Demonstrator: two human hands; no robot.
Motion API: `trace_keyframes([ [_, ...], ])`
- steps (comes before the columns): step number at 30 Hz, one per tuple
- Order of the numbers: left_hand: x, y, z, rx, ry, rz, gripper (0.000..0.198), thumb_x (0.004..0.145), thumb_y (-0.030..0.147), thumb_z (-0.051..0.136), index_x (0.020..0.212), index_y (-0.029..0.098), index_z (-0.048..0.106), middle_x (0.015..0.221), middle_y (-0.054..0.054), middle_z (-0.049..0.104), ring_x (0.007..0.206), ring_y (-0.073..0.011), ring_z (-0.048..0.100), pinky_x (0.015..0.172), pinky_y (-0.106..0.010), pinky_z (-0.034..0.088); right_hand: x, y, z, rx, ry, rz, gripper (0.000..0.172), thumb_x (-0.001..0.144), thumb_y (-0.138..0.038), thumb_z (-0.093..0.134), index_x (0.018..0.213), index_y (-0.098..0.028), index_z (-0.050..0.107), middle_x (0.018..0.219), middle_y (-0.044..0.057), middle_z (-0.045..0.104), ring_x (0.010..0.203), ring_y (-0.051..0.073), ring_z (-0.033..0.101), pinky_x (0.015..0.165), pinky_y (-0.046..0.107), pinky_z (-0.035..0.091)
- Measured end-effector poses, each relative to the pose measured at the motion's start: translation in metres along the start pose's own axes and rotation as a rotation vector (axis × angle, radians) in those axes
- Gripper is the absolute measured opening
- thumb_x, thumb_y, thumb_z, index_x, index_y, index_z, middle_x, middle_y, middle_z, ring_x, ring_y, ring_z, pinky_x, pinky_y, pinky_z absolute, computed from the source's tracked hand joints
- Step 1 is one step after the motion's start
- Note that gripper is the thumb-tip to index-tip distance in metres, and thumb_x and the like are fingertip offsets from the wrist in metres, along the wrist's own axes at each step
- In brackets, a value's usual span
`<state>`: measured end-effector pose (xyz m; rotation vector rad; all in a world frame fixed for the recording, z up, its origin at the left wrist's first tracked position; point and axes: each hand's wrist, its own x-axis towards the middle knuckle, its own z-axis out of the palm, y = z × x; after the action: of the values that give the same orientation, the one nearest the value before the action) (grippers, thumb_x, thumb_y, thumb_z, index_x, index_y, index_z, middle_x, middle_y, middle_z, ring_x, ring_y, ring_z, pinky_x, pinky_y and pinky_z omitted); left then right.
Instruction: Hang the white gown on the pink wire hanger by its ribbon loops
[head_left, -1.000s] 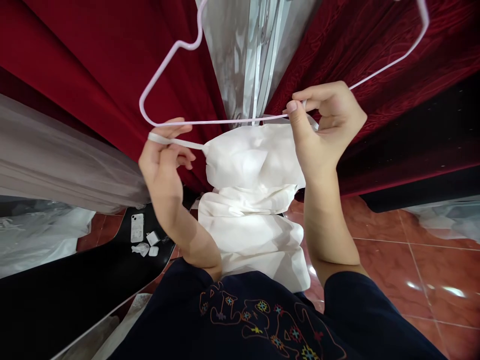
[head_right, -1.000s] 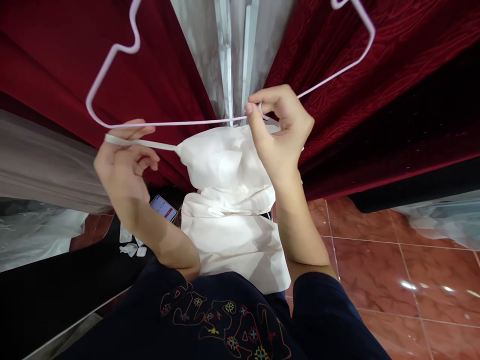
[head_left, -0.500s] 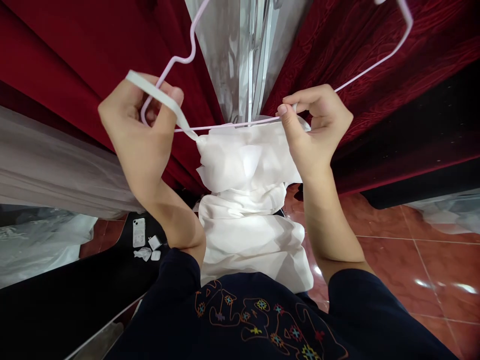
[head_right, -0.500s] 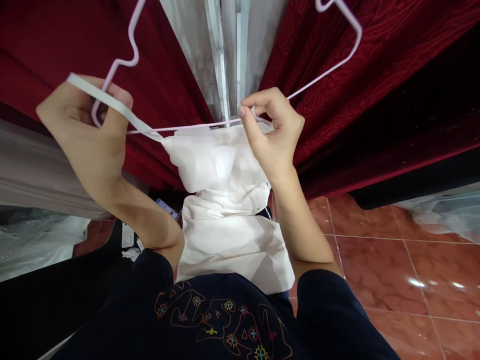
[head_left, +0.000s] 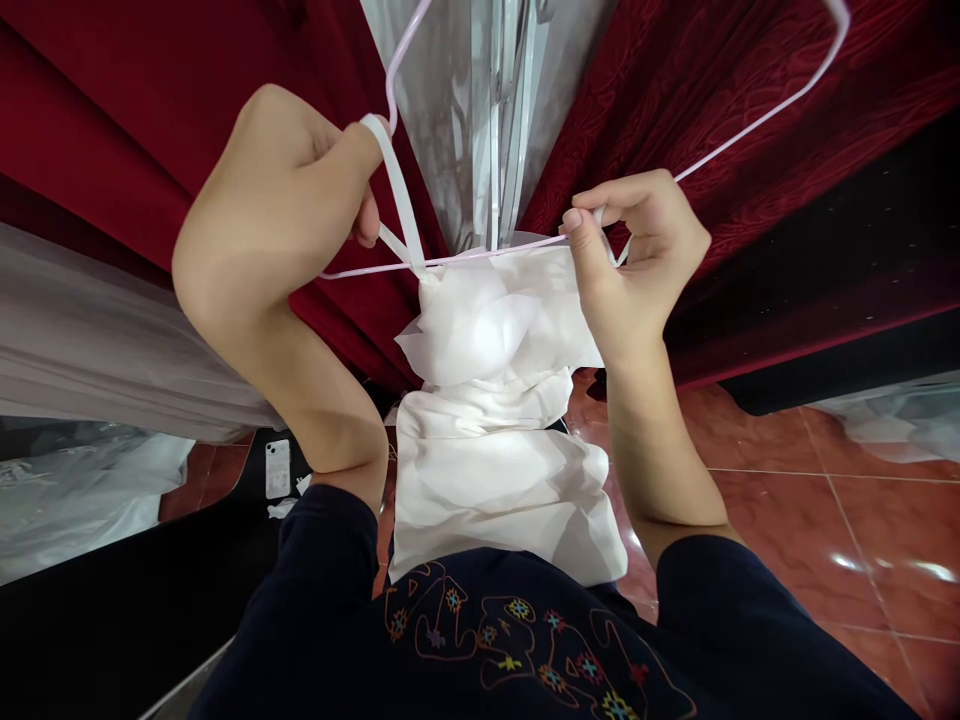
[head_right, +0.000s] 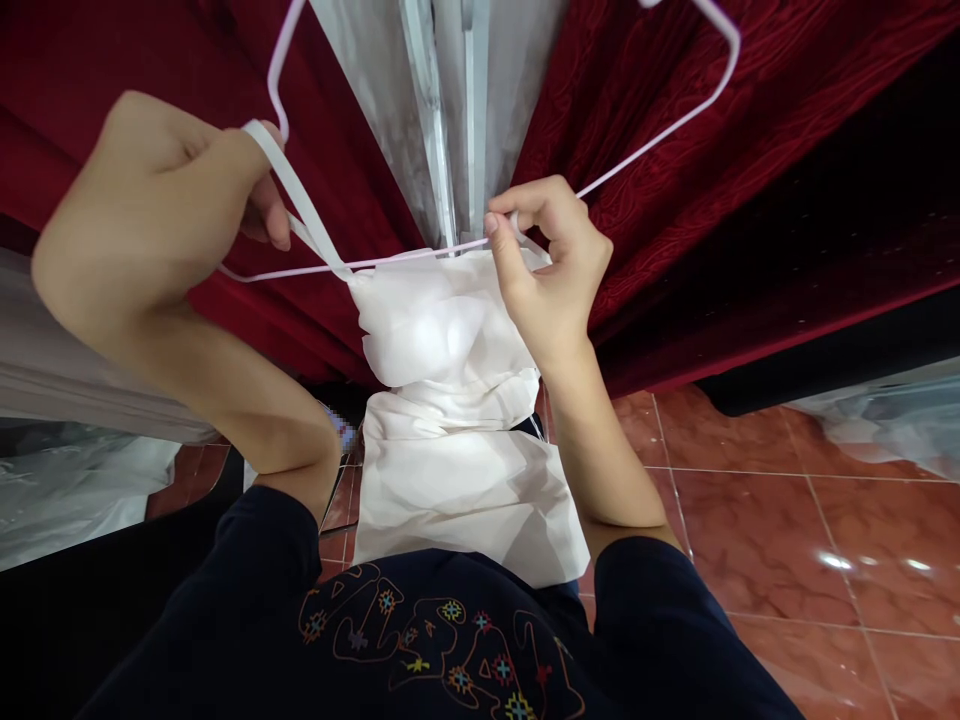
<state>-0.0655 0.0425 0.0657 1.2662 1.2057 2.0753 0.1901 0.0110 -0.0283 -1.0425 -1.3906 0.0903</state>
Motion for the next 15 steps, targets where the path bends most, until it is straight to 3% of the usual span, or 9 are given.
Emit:
trace_keyframes([
  [5, -0.014, 0.009, 0.022, 0.000, -0.050, -0.092, 0.022, 0.096, 0.016, 0.049, 0.076, 0.019, 0.059, 0.066, -0.003, 0.055, 0.074, -0.0196, 0.061, 0.056, -0.030, 0.047, -0.004, -0.008, 0.001, 0.020, 0.001, 0.004, 0.018, 0.086, -0.042, 0.056, 0.090, -0.025, 0.063, 0.084, 0.000, 0.057, 0.082, 0.011, 0.055, 0.087, 0.037, 0.047],
  [7, -0.014, 0.014, 0.024, 0.081, -0.235, -0.072, 0.030, 0.092, 0.004, 0.046, 0.068, 0.017, 0.058, 0.063, -0.003, 0.053, 0.064, -0.0164, 0.056, 0.052, -0.028, 0.041, -0.005, -0.010, 0.004, 0.016, -0.001, 0.000, 0.021, 0.086, -0.043, 0.056, 0.090, -0.024, 0.063, 0.084, 0.000, 0.057, 0.082, 0.011, 0.055, 0.088, 0.038, 0.047],
  [10, -0.011, 0.017, 0.018, 0.184, -0.475, 0.081, 0.032, 0.089, -0.004, 0.042, 0.068, 0.012, 0.060, 0.068, -0.006, 0.055, 0.059, -0.0131, 0.050, 0.049, -0.028, 0.034, -0.006, -0.013, 0.006, 0.005, -0.012, -0.002, 0.022, 0.087, -0.045, 0.055, 0.092, -0.025, 0.063, 0.086, -0.001, 0.056, 0.082, 0.010, 0.054, 0.089, 0.038, 0.048],
  [12, -0.016, 0.012, 0.012, 0.111, -0.433, 0.111, 0.026, 0.094, 0.003, 0.043, 0.078, 0.010, 0.062, 0.072, -0.006, 0.054, 0.059, -0.0116, 0.049, 0.050, -0.028, 0.035, -0.005, -0.016, 0.006, -0.009, -0.020, 0.010, 0.023, 0.087, -0.045, 0.054, 0.092, -0.026, 0.063, 0.086, -0.001, 0.057, 0.083, 0.011, 0.055, 0.088, 0.037, 0.049],
  [15, -0.036, -0.005, 0.008, -0.264, -0.264, -0.083, 0.023, 0.102, 0.025, 0.042, 0.089, 0.014, 0.059, 0.068, -0.001, 0.046, 0.058, -0.0093, 0.049, 0.053, -0.026, 0.041, -0.005, -0.022, 0.002, -0.050, -0.032, 0.038, 0.021, 0.087, -0.043, 0.054, 0.091, -0.024, 0.063, 0.086, 0.002, 0.058, 0.084, 0.012, 0.055, 0.088, 0.036, 0.050],
])
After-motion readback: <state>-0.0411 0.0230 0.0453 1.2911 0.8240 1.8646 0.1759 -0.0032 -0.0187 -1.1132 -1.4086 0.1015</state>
